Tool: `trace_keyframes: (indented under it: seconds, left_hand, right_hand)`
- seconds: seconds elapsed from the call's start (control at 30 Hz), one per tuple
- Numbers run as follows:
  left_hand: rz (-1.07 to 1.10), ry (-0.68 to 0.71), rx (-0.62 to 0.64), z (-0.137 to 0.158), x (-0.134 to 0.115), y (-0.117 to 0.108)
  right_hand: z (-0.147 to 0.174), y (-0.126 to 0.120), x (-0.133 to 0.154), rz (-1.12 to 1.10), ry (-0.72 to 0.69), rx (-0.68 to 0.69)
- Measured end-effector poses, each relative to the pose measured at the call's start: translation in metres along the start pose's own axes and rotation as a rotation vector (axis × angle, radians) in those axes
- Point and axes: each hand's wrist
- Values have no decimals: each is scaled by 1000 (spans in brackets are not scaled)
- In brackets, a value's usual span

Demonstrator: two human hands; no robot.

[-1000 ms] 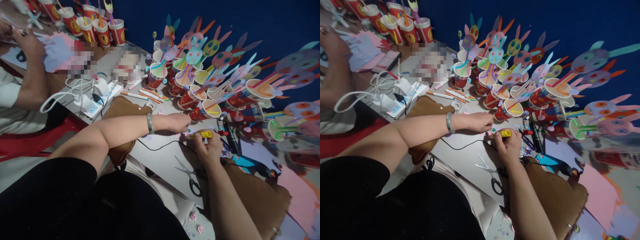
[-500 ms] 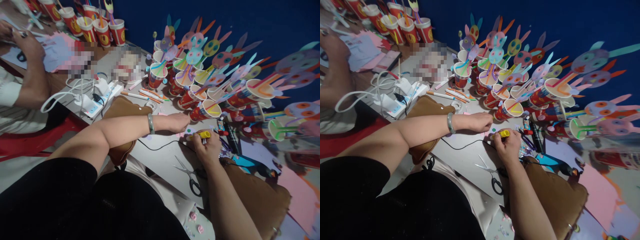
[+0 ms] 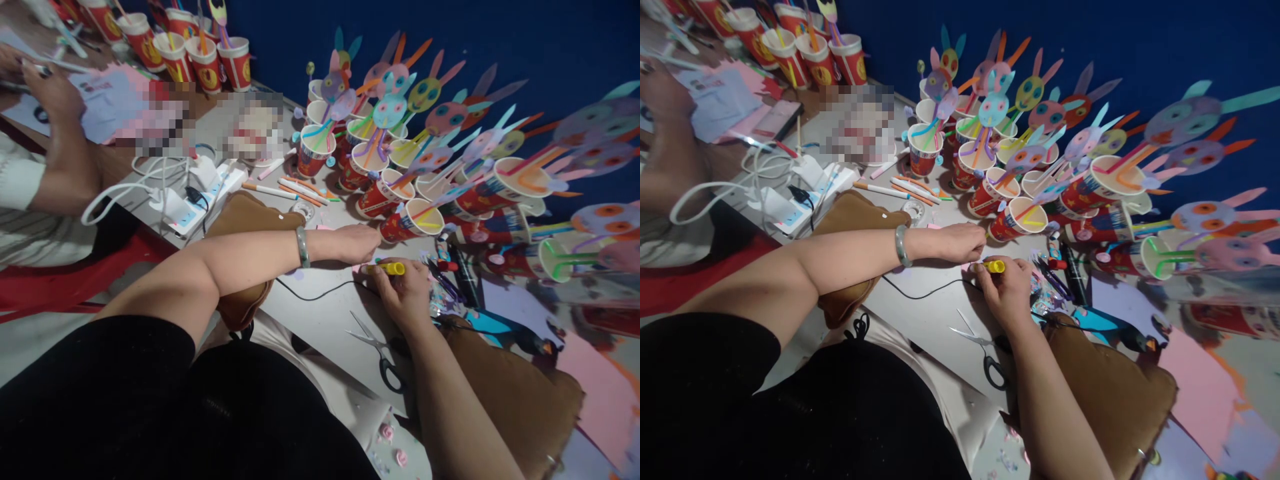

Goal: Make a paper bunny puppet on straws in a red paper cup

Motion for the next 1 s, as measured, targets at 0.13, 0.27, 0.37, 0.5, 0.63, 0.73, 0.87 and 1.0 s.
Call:
trace_keyframes:
  seconds: [0.13, 0.27, 0.37, 0.5, 0.63, 0.73, 0.87, 1.0]
  left_hand:
    - [-16, 17, -15, -1, 2, 3]
    - [12, 28, -25, -1, 4, 3]
    - [33, 24, -3, -1, 4, 3]
    - [22, 16, -1, -1, 3, 2]
    - [25, 2, 3, -1, 2, 1]
    - [29, -8, 13, -1, 1, 0]
    - [34, -2, 8, -2, 2, 0]
    - [52, 13, -31, -2, 3, 1]
  right_hand:
    - [-2, 0, 1, 20, -13, 69]
    - [0, -3, -3, 56, 27, -13]
    - [3, -6, -7, 71, 96, -129]
    - [3, -4, -5, 63, 101, -127]
    - [0, 2, 0, 41, 6, -42]
    - [-1, 3, -1, 39, -17, 12]
    - [0, -1, -5, 66, 53, -19]
    - [0, -1, -1, 48, 74, -76]
Point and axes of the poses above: each hand's wrist, its own z-axis away from the middle knuckle, its own y-axis out of the palm, x = y × z, and after that the axes turned 5 degrees about z, right-handed
